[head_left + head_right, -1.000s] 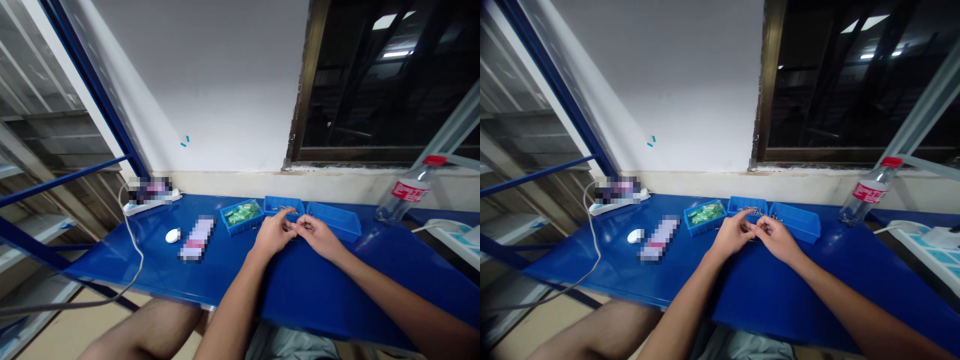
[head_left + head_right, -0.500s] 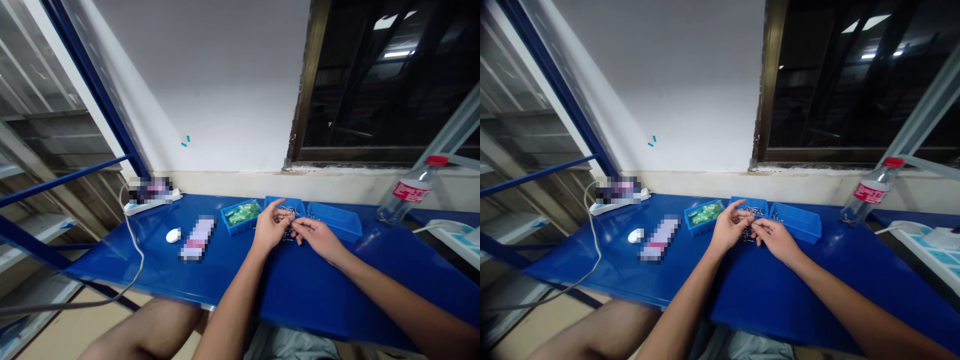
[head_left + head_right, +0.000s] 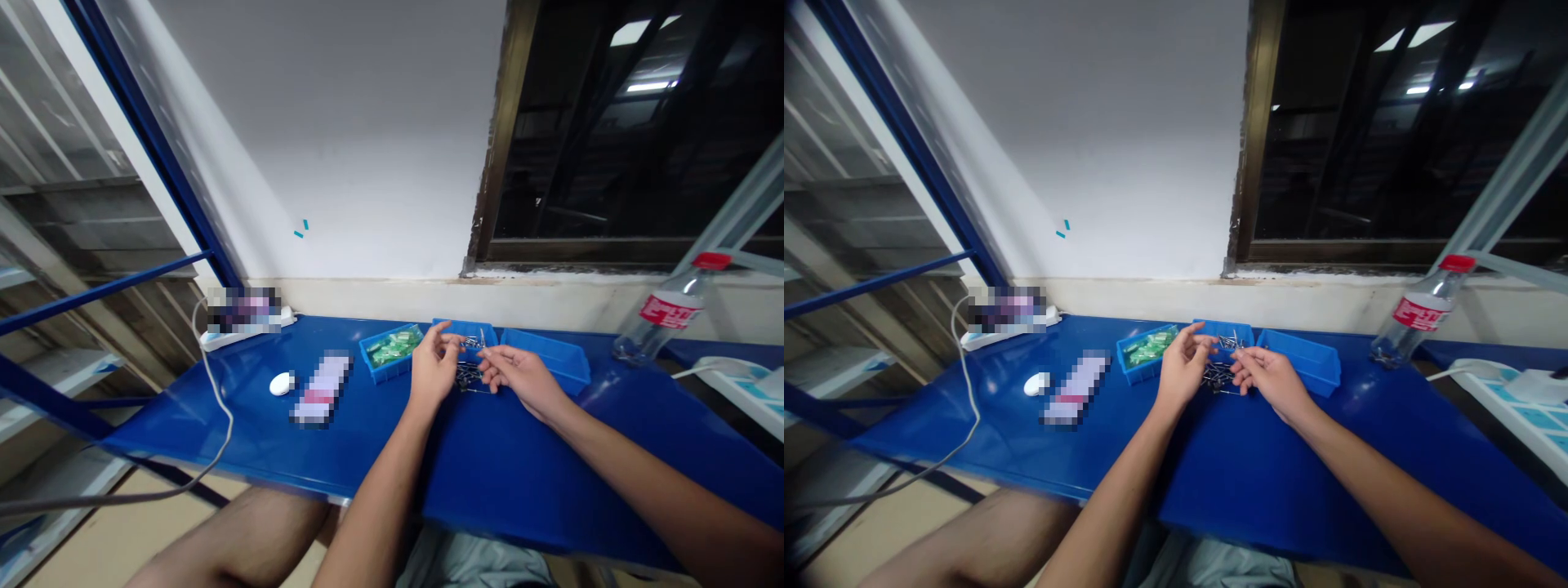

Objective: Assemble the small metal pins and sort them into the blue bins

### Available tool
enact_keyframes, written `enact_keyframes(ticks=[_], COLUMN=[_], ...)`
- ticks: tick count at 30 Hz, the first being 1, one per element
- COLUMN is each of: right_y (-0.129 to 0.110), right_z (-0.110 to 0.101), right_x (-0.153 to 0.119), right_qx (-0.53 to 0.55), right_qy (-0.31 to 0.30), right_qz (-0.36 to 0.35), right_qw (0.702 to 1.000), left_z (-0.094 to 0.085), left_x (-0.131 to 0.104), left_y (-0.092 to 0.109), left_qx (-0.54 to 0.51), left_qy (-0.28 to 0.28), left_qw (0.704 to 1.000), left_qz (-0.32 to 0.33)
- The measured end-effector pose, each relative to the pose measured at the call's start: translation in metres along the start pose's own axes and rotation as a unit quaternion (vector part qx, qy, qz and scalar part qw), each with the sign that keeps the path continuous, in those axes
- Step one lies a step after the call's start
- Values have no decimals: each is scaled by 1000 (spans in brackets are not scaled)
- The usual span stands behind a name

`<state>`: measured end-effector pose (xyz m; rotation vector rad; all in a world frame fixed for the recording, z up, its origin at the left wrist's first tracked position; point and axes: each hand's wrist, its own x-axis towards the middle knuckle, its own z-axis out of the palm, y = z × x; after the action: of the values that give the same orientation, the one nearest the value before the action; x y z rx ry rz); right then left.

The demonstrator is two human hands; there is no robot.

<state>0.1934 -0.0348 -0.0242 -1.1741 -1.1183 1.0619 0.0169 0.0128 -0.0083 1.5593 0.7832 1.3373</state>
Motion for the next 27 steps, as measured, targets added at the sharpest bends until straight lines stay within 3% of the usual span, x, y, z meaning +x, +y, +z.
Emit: enact_keyframes(ticks=[4,7,10,16,20,27], right_y=[5,7,5,6,17,25], right_z=[-3,-4,-3,-3,-7,-8], right_x=[0,-5,-10,-11,-9,-3], right_qx=[-70,-196,-309,-412,-471,-469], right_qy=[-12,-28,-30,-35,-71,-90], right_qz=[26,-59,-170,-311,-310,-298], right_qw=[997,978,935,856,823,827], left_z=[-3,-4,-4,-5,-5,-3], left_x=[2,3,3,3,3,0], left_y=[-4,-5,-6,-6,-6,0], left_qx=[27,46,69,85,85,79], left_qy=[24,35,34,34,30,28], left_qw=[999,998,997,996,996,996], left_qz=[0,5,7,9,9,0])
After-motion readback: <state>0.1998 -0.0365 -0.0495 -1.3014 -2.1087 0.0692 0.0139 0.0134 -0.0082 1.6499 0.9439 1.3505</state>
